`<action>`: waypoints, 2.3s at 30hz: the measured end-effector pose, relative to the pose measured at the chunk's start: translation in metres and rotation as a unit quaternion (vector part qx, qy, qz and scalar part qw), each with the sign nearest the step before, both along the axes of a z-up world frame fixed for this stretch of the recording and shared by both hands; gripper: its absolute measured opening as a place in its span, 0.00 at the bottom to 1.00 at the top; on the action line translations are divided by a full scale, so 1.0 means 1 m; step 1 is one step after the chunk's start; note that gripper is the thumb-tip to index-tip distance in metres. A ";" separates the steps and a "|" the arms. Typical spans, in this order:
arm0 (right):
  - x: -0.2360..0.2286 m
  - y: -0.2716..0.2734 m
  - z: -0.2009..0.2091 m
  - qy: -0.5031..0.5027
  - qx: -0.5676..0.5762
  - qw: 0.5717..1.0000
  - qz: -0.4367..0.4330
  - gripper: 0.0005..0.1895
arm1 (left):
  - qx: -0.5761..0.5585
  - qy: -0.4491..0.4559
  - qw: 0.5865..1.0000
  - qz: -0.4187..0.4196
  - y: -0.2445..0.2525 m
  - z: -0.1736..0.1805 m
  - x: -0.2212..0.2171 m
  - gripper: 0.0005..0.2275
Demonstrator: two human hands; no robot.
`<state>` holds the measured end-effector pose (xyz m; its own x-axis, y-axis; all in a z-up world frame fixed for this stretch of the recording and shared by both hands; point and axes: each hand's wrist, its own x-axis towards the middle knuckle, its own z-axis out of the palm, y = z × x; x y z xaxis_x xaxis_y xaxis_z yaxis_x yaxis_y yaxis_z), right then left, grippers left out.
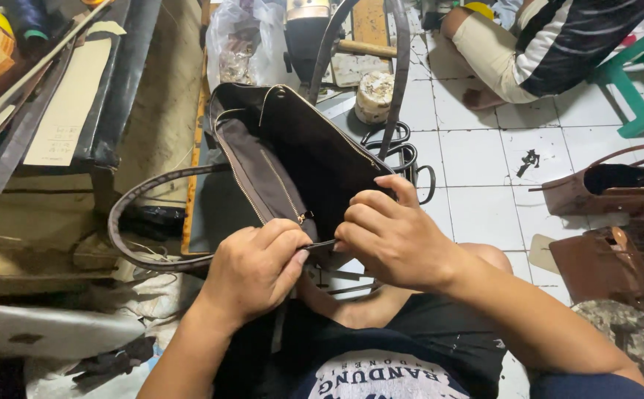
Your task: Inspecting a leather tote bag by checking the interior lining, zipper, and handles
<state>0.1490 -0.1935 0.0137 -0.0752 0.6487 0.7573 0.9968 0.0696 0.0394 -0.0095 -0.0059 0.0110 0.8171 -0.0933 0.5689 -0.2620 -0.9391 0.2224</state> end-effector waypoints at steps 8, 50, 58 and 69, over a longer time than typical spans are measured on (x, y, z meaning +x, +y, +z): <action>0.013 -0.009 0.003 0.013 -0.012 1.000 0.017 0.09 | 0.017 -0.025 0.999 0.015 -0.010 -0.002 0.002 0.08; 0.097 0.016 0.043 0.624 -0.010 0.776 0.090 0.22 | -0.465 -0.147 0.855 0.177 -0.004 -0.021 -0.044 0.20; 0.101 0.015 0.036 0.619 0.005 0.778 0.105 0.23 | -0.423 -0.116 0.882 0.172 -0.006 -0.003 -0.037 0.18; 0.108 0.003 0.000 0.667 0.021 0.739 0.090 0.25 | -0.414 -0.107 0.890 0.160 -0.008 -0.015 -0.031 0.20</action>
<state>0.2566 -0.1907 0.0138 0.6750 0.6924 0.2548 0.1255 0.2326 -0.9644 -0.0405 -0.0141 -0.0036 0.5913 0.6476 0.4805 -0.1299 -0.5115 0.8494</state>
